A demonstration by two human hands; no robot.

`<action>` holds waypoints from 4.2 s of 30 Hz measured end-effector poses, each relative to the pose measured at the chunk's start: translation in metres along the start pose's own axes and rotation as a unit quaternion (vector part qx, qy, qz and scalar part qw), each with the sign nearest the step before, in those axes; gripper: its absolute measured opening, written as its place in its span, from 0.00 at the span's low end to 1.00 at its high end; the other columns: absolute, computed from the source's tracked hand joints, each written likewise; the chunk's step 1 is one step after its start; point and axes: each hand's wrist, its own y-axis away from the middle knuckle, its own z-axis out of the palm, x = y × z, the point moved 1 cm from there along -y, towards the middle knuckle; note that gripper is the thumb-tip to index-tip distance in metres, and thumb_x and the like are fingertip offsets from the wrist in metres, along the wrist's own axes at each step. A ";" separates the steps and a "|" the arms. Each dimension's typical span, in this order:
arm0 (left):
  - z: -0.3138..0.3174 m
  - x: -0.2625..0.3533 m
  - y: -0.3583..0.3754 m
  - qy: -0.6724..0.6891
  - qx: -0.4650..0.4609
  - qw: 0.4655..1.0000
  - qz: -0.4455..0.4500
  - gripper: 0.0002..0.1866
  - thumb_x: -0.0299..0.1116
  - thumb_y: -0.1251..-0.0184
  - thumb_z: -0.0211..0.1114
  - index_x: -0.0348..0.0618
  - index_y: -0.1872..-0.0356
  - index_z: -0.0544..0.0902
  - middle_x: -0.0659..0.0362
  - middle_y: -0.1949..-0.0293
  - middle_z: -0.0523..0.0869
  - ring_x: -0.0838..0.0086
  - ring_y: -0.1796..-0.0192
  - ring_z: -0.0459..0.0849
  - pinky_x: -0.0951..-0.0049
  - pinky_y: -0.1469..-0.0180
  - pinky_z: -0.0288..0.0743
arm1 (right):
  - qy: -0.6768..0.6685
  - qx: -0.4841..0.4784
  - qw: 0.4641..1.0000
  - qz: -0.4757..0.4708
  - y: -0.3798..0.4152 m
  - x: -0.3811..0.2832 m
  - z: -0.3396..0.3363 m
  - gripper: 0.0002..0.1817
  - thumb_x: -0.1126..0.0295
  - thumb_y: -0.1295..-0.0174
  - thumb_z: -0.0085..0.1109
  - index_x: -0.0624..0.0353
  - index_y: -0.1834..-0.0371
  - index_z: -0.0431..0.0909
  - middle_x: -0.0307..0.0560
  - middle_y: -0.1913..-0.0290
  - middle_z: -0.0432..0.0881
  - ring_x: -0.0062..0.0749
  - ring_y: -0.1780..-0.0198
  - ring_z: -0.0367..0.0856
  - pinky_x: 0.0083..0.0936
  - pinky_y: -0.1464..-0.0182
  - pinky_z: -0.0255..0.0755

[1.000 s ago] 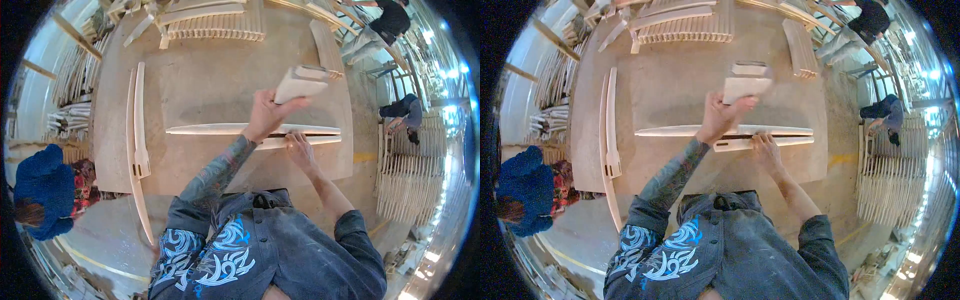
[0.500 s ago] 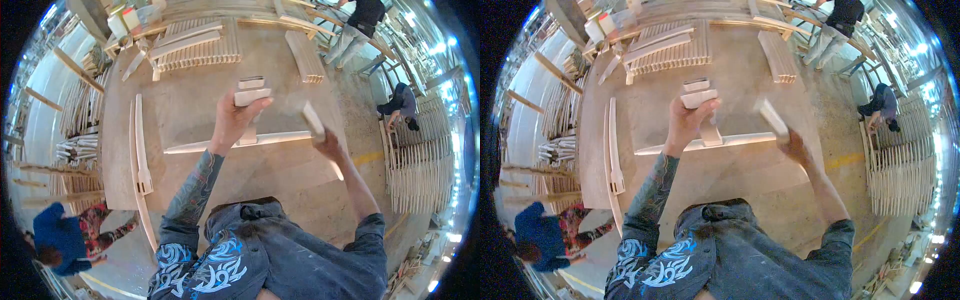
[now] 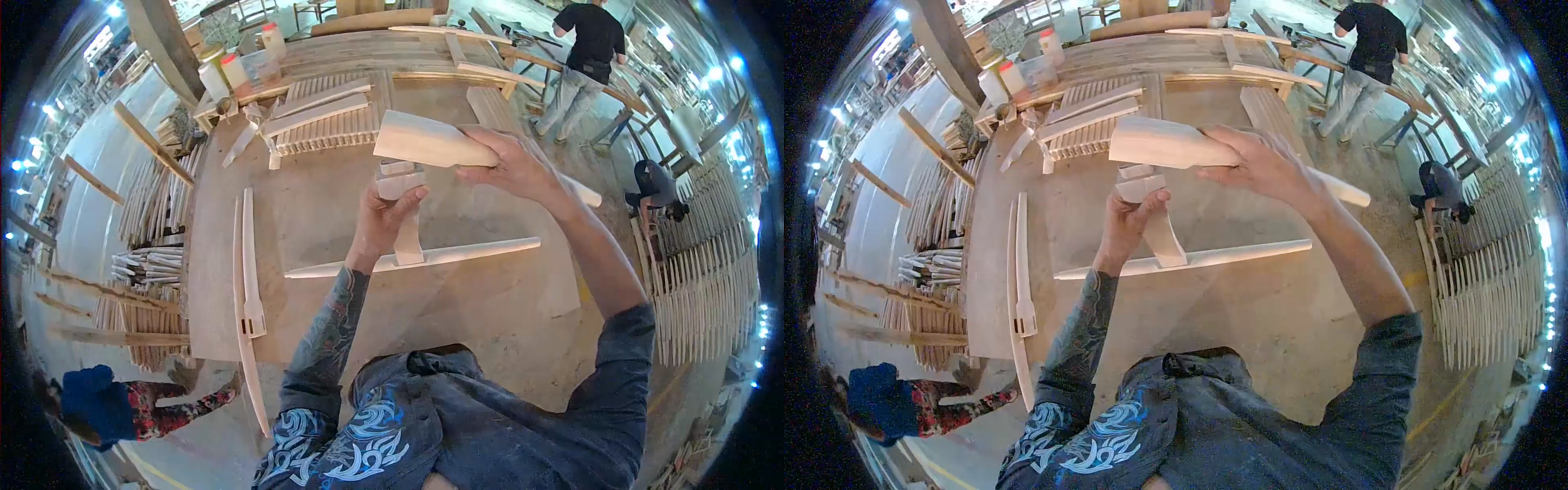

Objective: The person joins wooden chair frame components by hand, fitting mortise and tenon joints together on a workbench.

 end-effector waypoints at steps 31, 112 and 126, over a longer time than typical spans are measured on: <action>0.023 0.124 -0.098 -0.464 -0.075 0.855 0.217 0.26 0.48 0.32 0.52 0.45 0.38 0.72 0.49 0.53 0.81 0.63 0.51 0.82 0.62 0.49 0.74 | 0.291 -0.006 0.952 -0.100 -0.016 -0.003 -0.026 0.31 0.72 0.52 0.67 0.45 0.40 0.74 0.49 0.62 0.83 0.45 0.59 0.83 0.37 0.56 0.76; 0.722 -0.192 -0.042 0.176 -0.194 0.952 -0.156 0.44 0.65 0.48 0.59 0.32 0.44 0.72 0.46 0.48 0.77 0.55 0.46 0.78 0.56 0.43 0.74 | 0.055 0.667 0.643 0.372 0.761 0.332 -0.474 0.34 0.42 0.28 0.42 0.67 0.49 0.77 0.39 0.58 0.79 0.20 0.55 0.73 0.21 0.52 0.69; 0.865 -0.166 -0.114 0.128 -0.411 0.901 0.050 0.39 0.54 0.41 0.58 0.29 0.37 0.70 0.24 0.45 0.73 0.49 0.60 0.88 0.64 0.61 0.83 | -0.180 0.797 0.567 0.109 0.722 0.579 -0.539 0.23 0.49 0.25 0.32 0.57 0.51 0.68 0.46 0.75 0.76 0.30 0.77 0.76 0.29 0.76 0.71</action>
